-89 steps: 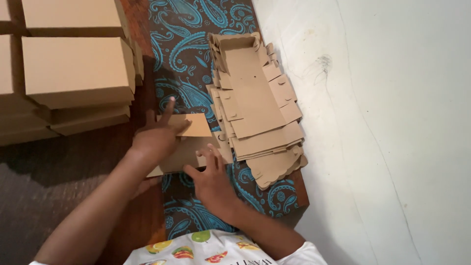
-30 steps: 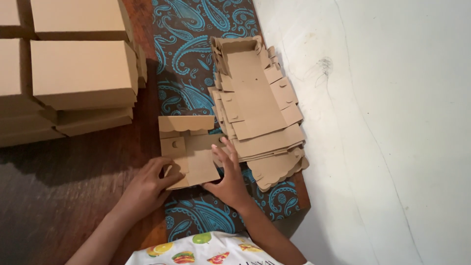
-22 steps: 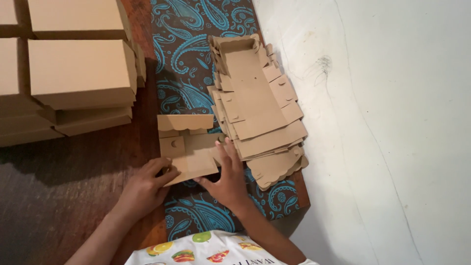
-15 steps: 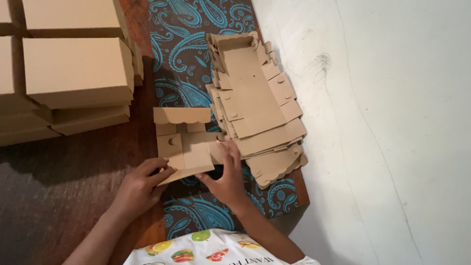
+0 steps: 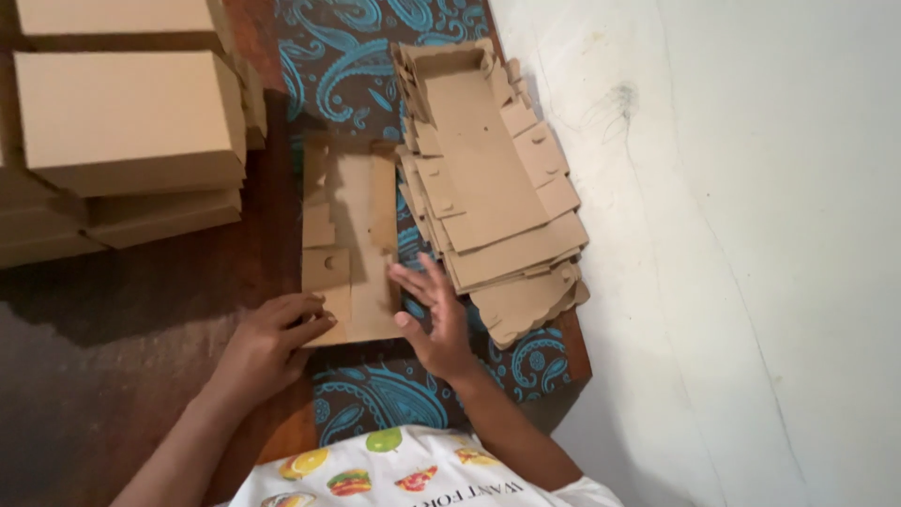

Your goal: The person folds flat cardboard pieces into small boxes by hand, inserting tabs into slots to form the sides and closing the flaps. Completed boxes are stacked on the left side of the table while additional flat pieces remain on the right.

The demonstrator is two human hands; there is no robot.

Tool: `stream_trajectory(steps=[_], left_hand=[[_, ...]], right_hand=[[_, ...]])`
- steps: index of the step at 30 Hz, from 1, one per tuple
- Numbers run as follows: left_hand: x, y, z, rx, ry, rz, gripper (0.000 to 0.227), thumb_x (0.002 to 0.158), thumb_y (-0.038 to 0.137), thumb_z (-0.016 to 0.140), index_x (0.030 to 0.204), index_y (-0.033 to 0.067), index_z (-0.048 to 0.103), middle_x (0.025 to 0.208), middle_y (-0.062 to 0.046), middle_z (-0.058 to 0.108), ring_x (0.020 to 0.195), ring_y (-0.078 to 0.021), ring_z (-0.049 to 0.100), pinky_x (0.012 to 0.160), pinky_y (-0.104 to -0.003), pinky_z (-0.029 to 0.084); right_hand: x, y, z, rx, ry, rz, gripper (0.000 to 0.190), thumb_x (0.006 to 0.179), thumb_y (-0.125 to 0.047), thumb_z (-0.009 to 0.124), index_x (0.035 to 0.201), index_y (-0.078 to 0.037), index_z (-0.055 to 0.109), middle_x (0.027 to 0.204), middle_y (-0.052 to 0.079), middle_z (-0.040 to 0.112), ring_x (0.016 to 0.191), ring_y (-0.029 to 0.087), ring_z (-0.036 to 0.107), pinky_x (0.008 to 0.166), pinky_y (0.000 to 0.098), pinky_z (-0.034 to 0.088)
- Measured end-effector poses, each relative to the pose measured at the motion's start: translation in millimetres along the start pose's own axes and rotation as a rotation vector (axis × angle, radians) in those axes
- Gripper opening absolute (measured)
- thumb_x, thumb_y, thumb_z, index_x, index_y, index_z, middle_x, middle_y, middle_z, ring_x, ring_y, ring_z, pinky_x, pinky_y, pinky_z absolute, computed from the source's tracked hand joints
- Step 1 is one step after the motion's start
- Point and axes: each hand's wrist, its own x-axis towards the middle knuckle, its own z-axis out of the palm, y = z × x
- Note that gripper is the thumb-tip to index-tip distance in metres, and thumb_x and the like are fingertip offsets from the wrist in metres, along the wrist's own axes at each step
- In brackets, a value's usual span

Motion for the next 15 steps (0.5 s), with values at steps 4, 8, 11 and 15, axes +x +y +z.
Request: stream_trajectory(steps=[4, 8, 11, 15], left_hand=[[-5.6, -2.2, 2.6, -0.023, -0.001, -0.092, 0.033, 0.068, 0.0, 0.08, 0.099, 0.0089, 0.08, 0.105, -0.009, 0.074, 0.108, -0.0333, 0.072, 0.093, -0.044, 0.06], [-3.8, -1.3, 3.1, -0.002, -0.006, -0.094, 0.031, 0.069, 0.003, 0.081, 0.099, 0.0088, 0.079, 0.109, -0.008, 0.074, 0.108, -0.0318, 0.072, 0.093, -0.041, 0.059], [1.6, 10.0, -4.5, 0.023, -0.013, -0.081, 0.03, 0.071, 0.001, 0.082, 0.1, 0.006, 0.079, 0.109, -0.011, 0.074, 0.107, -0.0326, 0.072, 0.092, -0.042, 0.059], [-2.0, 11.1, 0.0, 0.06, 0.003, -0.113, 0.026, 0.077, 0.003, 0.084, 0.102, 0.0065, 0.08, 0.11, -0.01, 0.075, 0.105, -0.0302, 0.074, 0.091, -0.039, 0.06]], right_hand=[[0.8, -2.5, -3.8, -0.323, -0.187, -0.03, 0.092, 0.092, -0.056, 0.068, 0.156, 0.002, 0.039, 0.149, 0.018, 0.056, 0.141, 0.038, 0.049, 0.12, 0.0525, 0.036], [-4.8, 14.5, -10.6, -0.599, -0.354, -0.063, 0.105, 0.07, -0.051, 0.086, 0.155, -0.005, 0.044, 0.142, 0.012, 0.063, 0.138, 0.034, 0.055, 0.123, 0.0517, 0.035], [-8.2, 11.5, -16.5, -0.687, -0.41, 0.036, 0.097, 0.066, -0.026, 0.093, 0.153, -0.015, 0.05, 0.145, 0.011, 0.062, 0.14, 0.037, 0.053, 0.122, 0.0521, 0.038], [14.9, -17.8, -25.3, -0.627, -0.569, 0.105, 0.065, 0.091, -0.019, 0.08, 0.15, -0.015, 0.053, 0.148, 0.014, 0.058, 0.141, 0.037, 0.052, 0.123, 0.0485, 0.039]])
